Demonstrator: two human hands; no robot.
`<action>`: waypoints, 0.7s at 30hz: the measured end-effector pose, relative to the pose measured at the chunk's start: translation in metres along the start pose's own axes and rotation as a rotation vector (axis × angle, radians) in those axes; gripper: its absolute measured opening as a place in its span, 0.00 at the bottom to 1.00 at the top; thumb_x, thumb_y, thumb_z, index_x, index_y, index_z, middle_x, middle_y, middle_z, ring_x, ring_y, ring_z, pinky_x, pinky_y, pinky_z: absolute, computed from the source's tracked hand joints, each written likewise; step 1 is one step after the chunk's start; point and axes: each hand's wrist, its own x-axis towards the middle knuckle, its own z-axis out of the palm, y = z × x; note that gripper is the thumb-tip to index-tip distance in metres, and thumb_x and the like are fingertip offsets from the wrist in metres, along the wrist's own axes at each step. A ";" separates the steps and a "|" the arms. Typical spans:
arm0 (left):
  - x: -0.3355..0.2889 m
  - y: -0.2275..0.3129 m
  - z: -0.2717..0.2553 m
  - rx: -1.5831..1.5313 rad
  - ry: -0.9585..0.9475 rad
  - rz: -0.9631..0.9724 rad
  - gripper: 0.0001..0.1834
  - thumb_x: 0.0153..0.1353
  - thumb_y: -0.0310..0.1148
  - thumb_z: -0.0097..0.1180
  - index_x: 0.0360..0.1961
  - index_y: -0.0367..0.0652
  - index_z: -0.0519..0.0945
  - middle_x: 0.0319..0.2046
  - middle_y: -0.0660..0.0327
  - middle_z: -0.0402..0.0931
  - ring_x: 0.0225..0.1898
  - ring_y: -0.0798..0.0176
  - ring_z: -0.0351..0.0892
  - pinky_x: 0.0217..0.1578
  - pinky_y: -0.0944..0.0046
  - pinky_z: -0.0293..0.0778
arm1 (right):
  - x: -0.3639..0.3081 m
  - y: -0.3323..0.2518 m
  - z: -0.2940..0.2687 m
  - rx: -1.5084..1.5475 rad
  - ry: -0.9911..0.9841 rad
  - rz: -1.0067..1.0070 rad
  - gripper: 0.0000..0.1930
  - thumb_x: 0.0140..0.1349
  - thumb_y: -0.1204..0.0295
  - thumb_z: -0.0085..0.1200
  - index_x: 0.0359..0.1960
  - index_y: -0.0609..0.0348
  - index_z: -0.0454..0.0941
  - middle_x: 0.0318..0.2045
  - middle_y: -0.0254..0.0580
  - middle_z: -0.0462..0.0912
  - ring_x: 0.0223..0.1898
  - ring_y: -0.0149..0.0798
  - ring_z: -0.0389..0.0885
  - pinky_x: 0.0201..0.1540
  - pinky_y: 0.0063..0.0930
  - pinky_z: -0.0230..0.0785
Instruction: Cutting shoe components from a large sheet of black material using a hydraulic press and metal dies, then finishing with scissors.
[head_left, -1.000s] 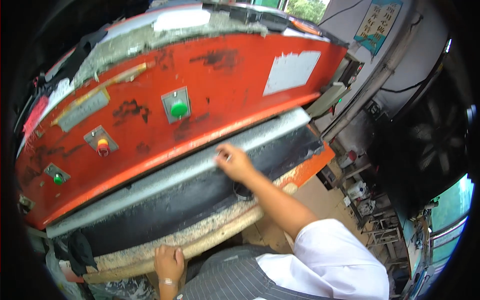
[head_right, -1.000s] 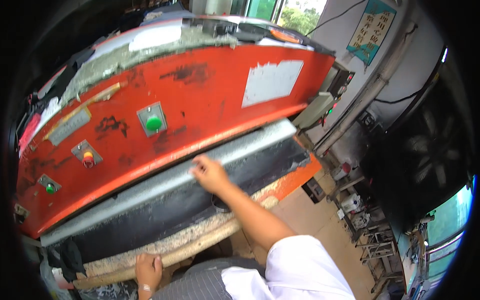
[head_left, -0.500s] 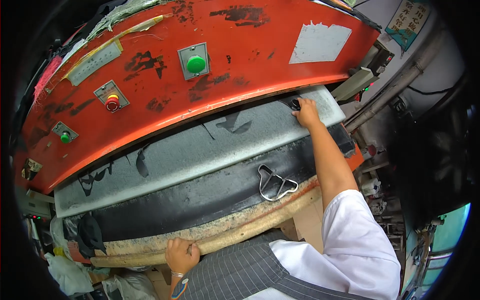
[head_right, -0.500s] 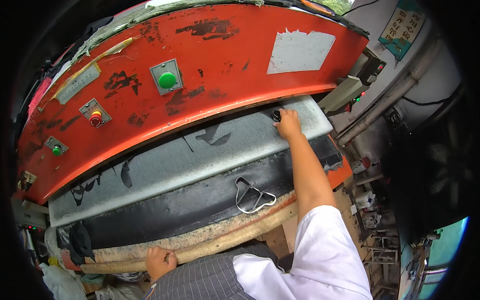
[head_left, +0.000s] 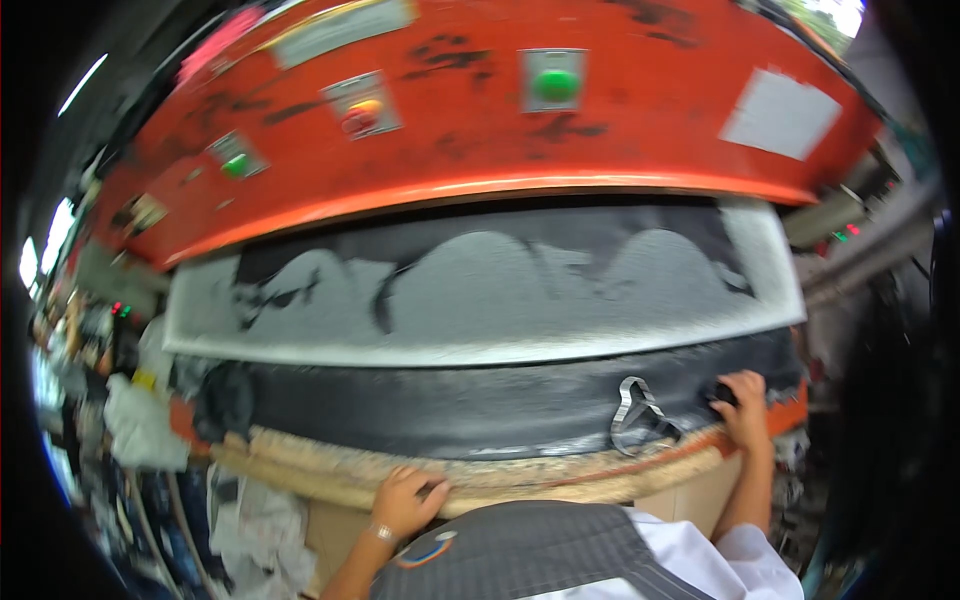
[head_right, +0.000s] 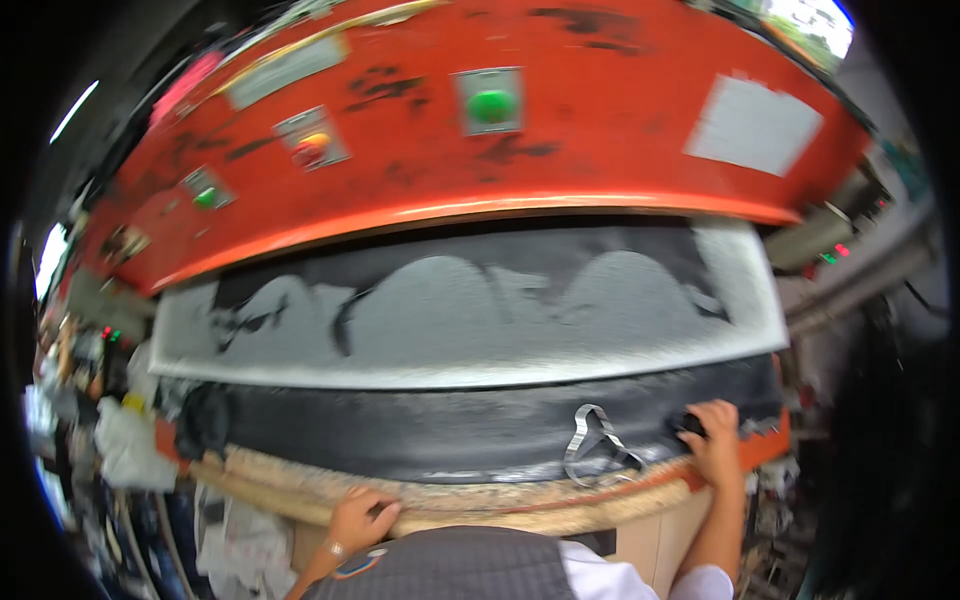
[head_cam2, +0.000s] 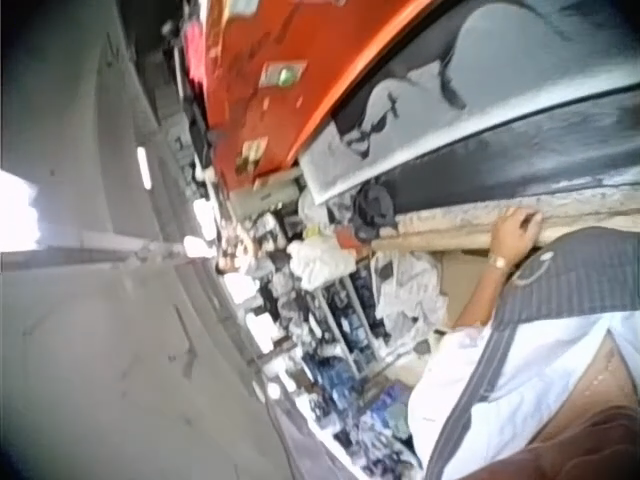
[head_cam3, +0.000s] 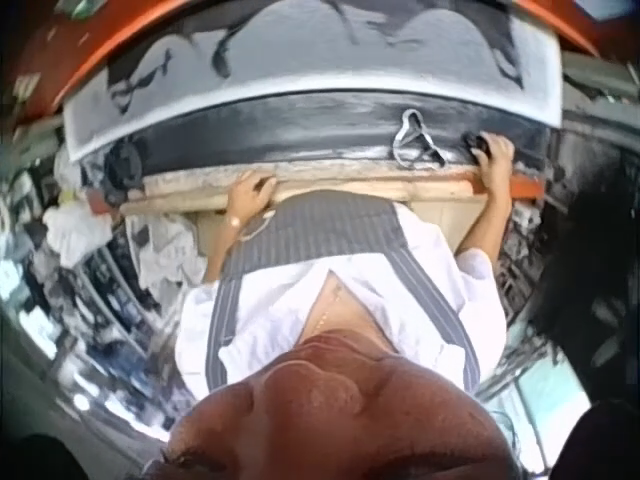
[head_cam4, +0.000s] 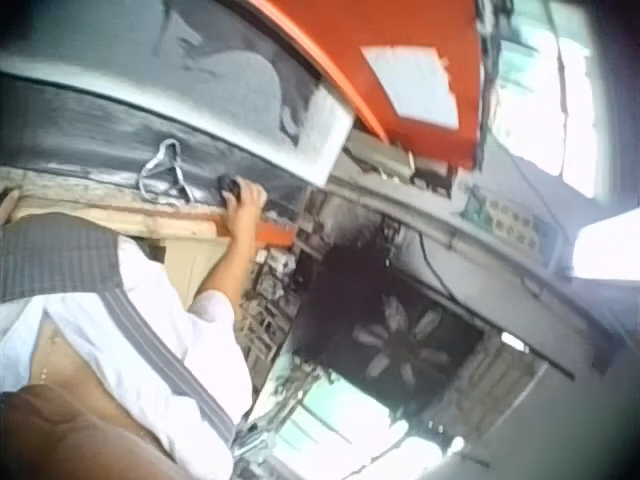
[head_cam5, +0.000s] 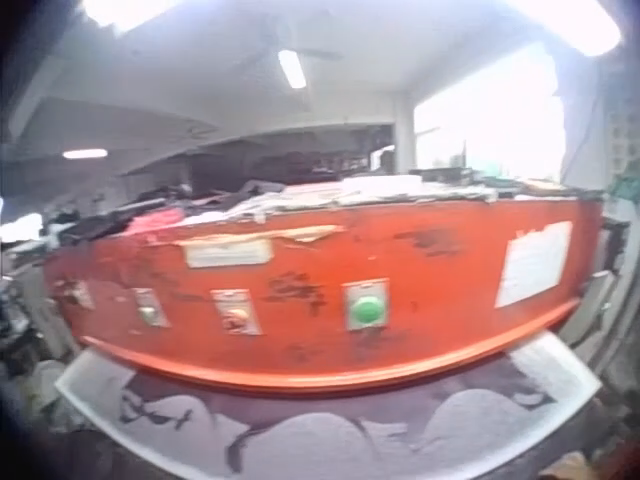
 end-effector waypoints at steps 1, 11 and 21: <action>0.007 0.008 -0.010 -0.073 -0.060 -0.159 0.09 0.56 0.37 0.62 0.32 0.43 0.84 0.27 0.57 0.78 0.33 0.53 0.78 0.35 0.57 0.74 | 0.000 0.000 -0.013 -0.050 -0.133 0.093 0.30 0.31 0.73 0.73 0.45 0.56 0.79 0.45 0.43 0.80 0.54 0.50 0.71 0.57 0.42 0.61; 0.149 -0.239 -0.215 0.286 0.806 -0.254 0.13 0.61 0.38 0.56 0.38 0.37 0.81 0.31 0.51 0.82 0.34 0.52 0.82 0.38 0.58 0.75 | 0.201 0.078 0.021 -0.060 0.242 0.276 0.30 0.57 0.58 0.62 0.55 0.68 0.73 0.55 0.56 0.75 0.58 0.54 0.72 0.60 0.39 0.63; 0.303 -0.354 -0.305 0.598 0.477 -0.664 0.47 0.55 0.72 0.46 0.41 0.27 0.82 0.46 0.34 0.77 0.51 0.33 0.75 0.53 0.46 0.70 | 0.247 0.123 0.034 -0.490 0.184 0.713 0.37 0.48 0.39 0.65 0.26 0.74 0.81 0.25 0.62 0.83 0.30 0.52 0.83 0.34 0.46 0.70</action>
